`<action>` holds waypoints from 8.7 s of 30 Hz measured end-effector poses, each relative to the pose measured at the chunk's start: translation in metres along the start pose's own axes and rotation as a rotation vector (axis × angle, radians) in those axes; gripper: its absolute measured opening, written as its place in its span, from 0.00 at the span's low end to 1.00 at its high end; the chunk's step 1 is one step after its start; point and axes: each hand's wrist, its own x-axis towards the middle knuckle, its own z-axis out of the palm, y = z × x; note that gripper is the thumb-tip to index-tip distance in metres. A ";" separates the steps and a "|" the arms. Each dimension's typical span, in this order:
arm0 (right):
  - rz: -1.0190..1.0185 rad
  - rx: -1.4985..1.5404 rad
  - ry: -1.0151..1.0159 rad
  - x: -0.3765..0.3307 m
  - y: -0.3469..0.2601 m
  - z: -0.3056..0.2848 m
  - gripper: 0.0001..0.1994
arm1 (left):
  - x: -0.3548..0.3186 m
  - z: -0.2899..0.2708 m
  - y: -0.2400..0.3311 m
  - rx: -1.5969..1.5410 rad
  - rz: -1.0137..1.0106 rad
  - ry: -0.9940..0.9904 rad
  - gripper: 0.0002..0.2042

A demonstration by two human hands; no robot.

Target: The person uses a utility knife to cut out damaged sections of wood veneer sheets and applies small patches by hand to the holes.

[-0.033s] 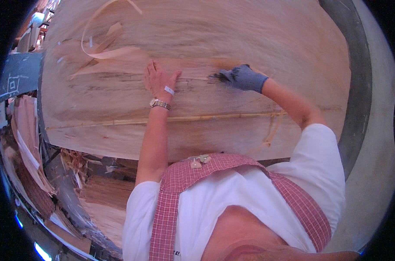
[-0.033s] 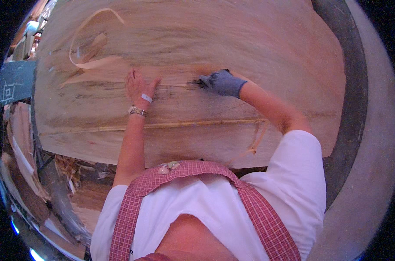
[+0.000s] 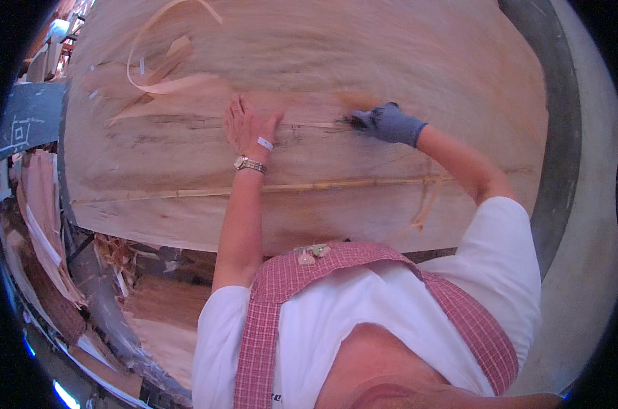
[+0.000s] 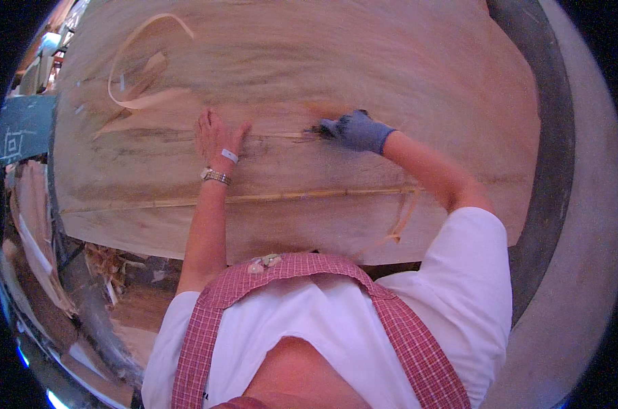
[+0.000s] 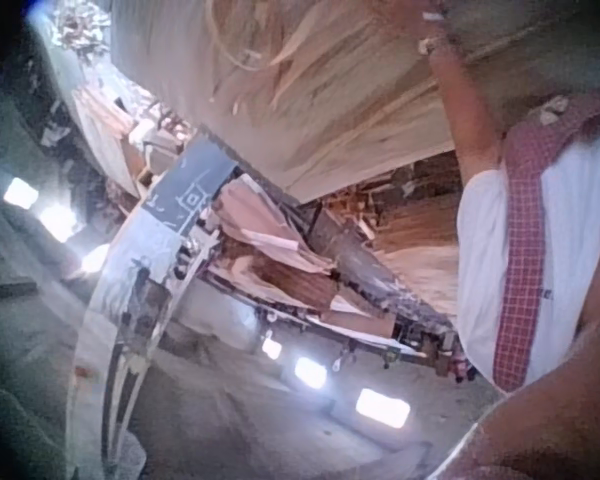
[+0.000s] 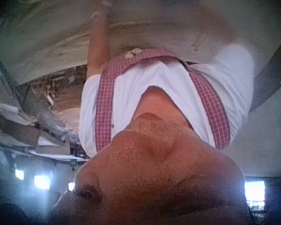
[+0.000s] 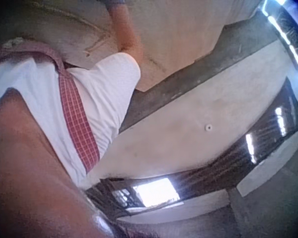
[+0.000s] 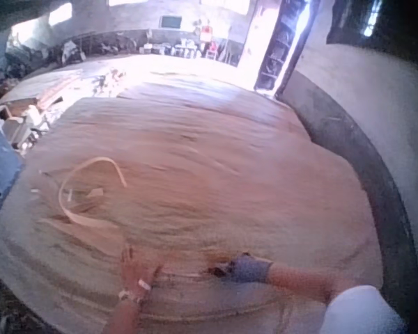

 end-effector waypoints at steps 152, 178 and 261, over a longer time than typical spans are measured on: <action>0.274 0.074 0.439 -0.091 0.007 0.003 0.11 | -0.001 -0.005 0.008 0.223 -0.107 -0.204 0.53; 0.126 -0.032 0.239 -0.054 0.021 0.040 0.12 | -0.002 -0.001 0.006 0.250 -0.083 -0.195 0.52; 0.092 1.485 0.569 -0.021 -0.189 -0.007 0.17 | -0.062 -0.049 0.076 -1.233 -0.548 -0.546 0.33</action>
